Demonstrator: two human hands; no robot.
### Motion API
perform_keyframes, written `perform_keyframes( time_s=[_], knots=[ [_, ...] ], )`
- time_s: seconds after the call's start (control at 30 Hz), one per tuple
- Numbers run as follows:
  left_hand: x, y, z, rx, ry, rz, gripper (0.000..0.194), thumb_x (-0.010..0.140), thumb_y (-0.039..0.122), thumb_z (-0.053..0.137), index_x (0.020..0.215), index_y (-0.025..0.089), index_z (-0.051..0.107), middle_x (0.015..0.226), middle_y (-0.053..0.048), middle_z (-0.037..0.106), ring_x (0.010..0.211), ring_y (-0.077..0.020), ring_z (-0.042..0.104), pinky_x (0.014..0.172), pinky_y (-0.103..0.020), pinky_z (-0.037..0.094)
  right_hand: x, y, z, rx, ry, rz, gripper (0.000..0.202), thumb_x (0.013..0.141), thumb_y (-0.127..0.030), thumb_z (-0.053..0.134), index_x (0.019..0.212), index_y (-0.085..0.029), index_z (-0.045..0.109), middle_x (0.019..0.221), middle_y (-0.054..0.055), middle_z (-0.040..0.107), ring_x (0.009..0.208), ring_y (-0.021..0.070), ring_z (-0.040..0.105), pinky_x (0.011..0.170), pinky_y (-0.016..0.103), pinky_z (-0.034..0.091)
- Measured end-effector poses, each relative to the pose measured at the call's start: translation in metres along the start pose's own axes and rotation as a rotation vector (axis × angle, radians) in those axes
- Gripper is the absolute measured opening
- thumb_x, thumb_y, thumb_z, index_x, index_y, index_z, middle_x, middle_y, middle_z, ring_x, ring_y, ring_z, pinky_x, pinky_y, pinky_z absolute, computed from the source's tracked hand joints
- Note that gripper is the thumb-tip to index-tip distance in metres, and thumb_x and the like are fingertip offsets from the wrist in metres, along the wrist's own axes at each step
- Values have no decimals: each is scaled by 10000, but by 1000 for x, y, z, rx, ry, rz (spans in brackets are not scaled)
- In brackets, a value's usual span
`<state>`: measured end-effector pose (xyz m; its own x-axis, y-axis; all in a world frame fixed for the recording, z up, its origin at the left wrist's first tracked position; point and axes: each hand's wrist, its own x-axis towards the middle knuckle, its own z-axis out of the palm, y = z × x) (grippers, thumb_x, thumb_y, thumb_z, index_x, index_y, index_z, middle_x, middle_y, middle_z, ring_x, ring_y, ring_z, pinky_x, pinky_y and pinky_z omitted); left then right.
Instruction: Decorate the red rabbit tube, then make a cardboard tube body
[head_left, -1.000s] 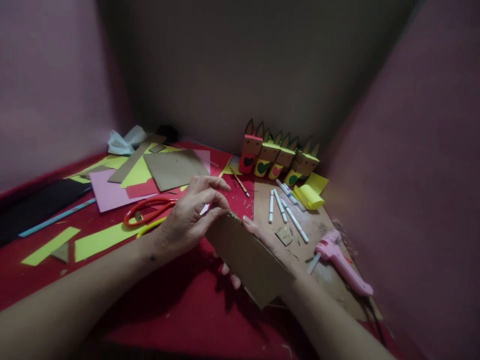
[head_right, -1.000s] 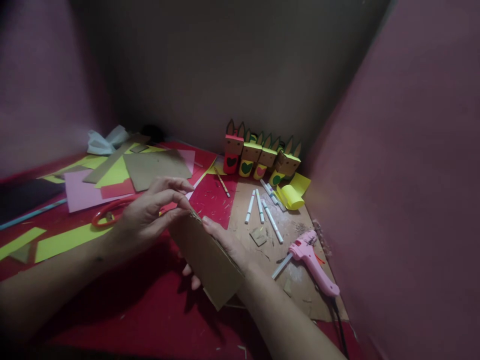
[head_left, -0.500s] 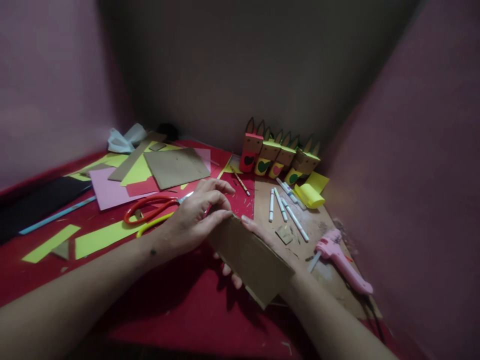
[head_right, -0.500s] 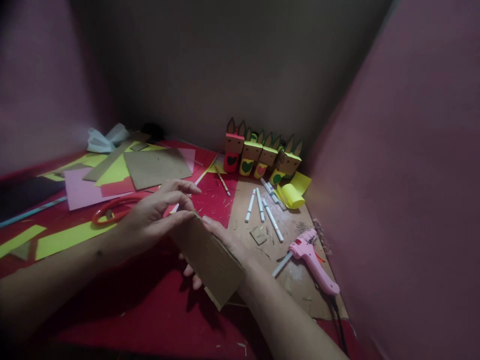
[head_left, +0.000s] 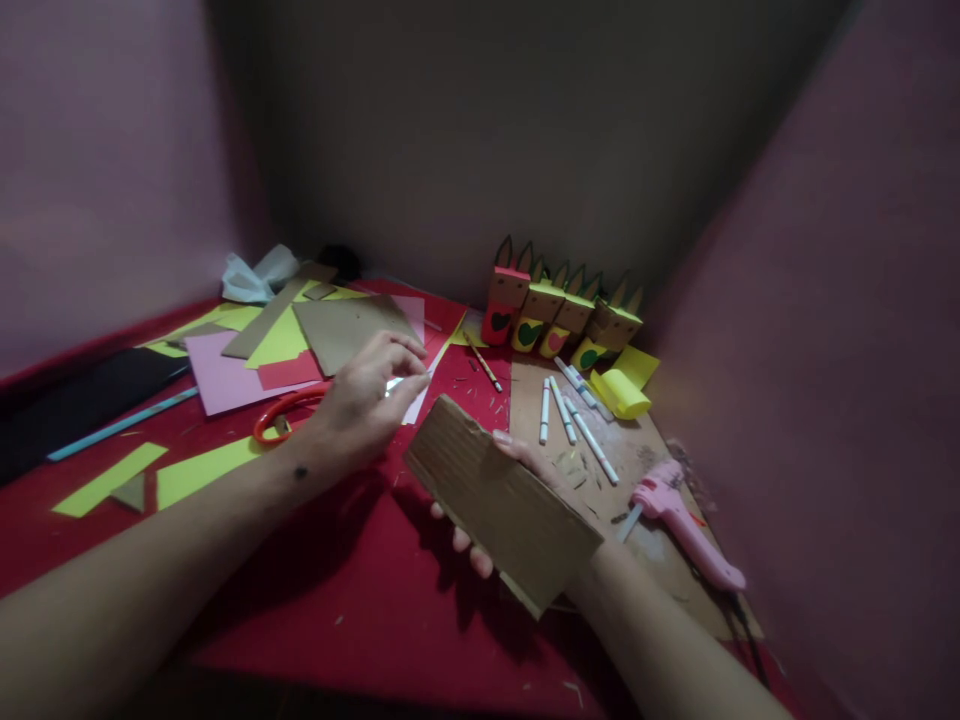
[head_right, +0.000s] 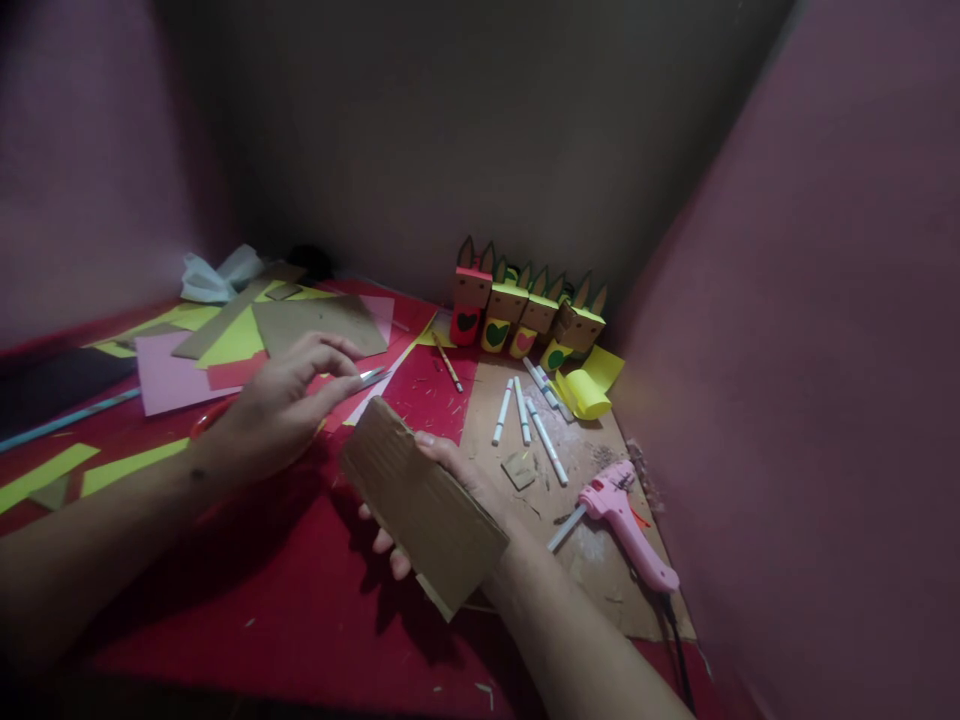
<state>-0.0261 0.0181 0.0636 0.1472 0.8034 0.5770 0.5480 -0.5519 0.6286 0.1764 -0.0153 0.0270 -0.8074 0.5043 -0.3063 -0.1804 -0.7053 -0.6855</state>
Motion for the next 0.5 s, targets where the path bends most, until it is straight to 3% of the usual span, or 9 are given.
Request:
perform_keyframes(
  time_s=[0.1,0.23,0.4,0.5],
  knots=[
    [2,3,-3,-59,16,-56,195,857,314,508,737,190,599,972,-68,587,970,-222,561,923,-351,415,1,-4,-3,-33,-64,79,719,791,-712,320,1099,-93,519,815,103,673,607,157,645,531,266,511],
    [-4,12,3,-229,-197,-99,228,810,399,606,923,214,675,991,-44,626,929,-216,579,858,-318,437,5,-6,-6,-45,-68,103,708,793,-688,324,1100,-85,530,802,90,665,604,175,652,539,311,536],
    [-6,16,6,-427,-491,-308,215,758,420,652,756,211,704,723,-20,655,684,-181,576,591,-253,418,5,-5,-2,-72,-3,65,628,836,-640,321,1050,-99,558,765,75,666,564,162,648,509,282,527],
    [-6,12,4,-569,-540,-429,192,735,390,683,733,199,704,669,-11,652,620,-159,564,548,-236,403,4,-5,-3,-123,-60,161,696,828,-694,302,989,-73,572,682,83,665,519,171,643,498,289,514]
  ],
)
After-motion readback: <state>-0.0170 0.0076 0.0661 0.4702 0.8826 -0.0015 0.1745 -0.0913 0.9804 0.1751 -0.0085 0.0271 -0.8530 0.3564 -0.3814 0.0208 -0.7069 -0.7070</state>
